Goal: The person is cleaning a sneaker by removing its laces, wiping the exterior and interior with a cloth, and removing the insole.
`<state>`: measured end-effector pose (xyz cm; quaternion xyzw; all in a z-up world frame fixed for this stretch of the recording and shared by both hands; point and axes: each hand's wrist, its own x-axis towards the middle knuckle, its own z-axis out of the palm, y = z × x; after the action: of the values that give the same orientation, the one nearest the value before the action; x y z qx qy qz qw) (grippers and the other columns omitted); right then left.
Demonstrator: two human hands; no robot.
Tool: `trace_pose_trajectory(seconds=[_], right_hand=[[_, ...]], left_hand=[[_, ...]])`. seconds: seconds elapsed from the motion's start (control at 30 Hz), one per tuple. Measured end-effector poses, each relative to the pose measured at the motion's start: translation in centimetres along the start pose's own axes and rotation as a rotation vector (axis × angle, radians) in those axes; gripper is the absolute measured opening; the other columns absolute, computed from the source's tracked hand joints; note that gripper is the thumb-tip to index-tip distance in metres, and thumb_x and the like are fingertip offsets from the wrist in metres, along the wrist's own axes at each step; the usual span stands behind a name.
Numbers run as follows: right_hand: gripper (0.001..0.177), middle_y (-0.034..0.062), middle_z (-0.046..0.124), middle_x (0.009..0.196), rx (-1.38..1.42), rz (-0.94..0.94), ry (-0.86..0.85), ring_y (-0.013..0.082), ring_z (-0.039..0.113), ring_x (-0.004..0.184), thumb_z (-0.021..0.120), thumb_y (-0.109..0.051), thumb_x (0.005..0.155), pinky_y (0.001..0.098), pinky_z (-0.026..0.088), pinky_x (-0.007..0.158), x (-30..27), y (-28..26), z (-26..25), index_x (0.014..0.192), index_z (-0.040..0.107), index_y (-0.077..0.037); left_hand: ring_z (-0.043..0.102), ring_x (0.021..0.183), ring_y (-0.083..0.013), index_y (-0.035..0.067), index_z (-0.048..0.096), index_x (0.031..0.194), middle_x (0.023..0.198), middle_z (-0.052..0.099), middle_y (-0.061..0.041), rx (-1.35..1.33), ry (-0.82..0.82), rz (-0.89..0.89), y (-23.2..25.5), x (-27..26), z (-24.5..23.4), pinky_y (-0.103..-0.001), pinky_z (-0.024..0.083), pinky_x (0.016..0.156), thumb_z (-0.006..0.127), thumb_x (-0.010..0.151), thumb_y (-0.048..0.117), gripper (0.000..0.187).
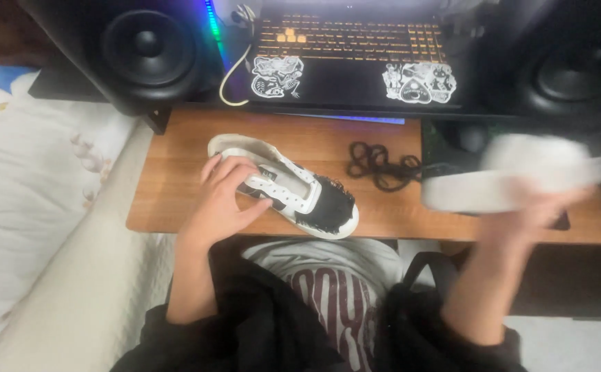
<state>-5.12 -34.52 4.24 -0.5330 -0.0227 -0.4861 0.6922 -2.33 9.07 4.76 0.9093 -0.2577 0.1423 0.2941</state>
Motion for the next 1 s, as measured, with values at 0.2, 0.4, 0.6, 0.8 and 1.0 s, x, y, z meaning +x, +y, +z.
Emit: trace_pose_trajectory(seconds=[0.2,0.4,0.6,0.8,1.0], right_hand=[[0.030,0.0160,0.062,0.108,-0.243,-0.365,-0.442,0.0359,0.062,0.101,0.080,-0.001,0.083,0.0440,0.050,0.094,-9.8,1.1,14.0,0.108,0.064,-0.002],[0.036,0.0099,0.055,0.149,-0.424,-0.428,-1.353,0.0354,0.064,0.122,0.058,-0.033,0.101,0.0486,0.055,0.097,-13.9,-1.3,19.0,0.135,0.065,-0.022],[0.051,0.0091,0.068,0.132,-0.623,-0.371,-1.248,0.0313,0.067,0.119,0.068,0.001,0.083,0.0426,0.057,0.096,-13.0,-2.9,15.9,0.130,0.070,-0.018],[0.052,0.0082,0.070,0.113,-0.800,-0.468,-1.180,0.0313,0.060,0.119,0.080,-0.022,0.078,0.0432,0.049,0.098,-13.3,0.2,11.9,0.129,0.072,-0.023],[0.042,0.0150,0.072,0.119,-0.514,0.013,-0.958,0.0388,0.065,0.119,0.063,-0.001,0.085,0.0504,0.050,0.102,-8.1,2.4,10.5,0.126,0.069,-0.009]], left_hand=[[0.057,0.128,-0.0296,0.006,0.063,0.109,0.118,0.061,-0.012,-0.003,0.062,0.056,-2.3,-0.6,2.3,-0.051,0.025,0.122,0.092,0.065,0.043,0.065],[0.048,0.139,-0.0222,0.005,0.067,0.120,0.125,0.065,-0.009,-0.011,0.010,0.083,-5.1,-1.3,3.7,-0.046,0.018,0.127,0.085,0.063,0.022,0.062],[0.054,0.126,-0.0247,0.009,0.065,0.106,0.115,0.058,-0.003,-0.060,0.092,0.012,-4.7,-1.2,4.3,-0.047,0.028,0.120,0.089,0.062,0.027,0.053],[0.056,0.121,-0.0280,0.009,0.065,0.103,0.111,0.056,-0.003,-0.069,0.070,0.043,-3.8,-2.5,3.8,-0.047,0.033,0.114,0.088,0.075,0.035,0.045],[0.055,0.119,-0.0262,0.012,0.064,0.102,0.110,0.056,-0.001,-0.063,0.100,0.076,-3.1,-2.9,3.1,-0.043,0.032,0.111,0.087,0.076,0.043,0.047]])
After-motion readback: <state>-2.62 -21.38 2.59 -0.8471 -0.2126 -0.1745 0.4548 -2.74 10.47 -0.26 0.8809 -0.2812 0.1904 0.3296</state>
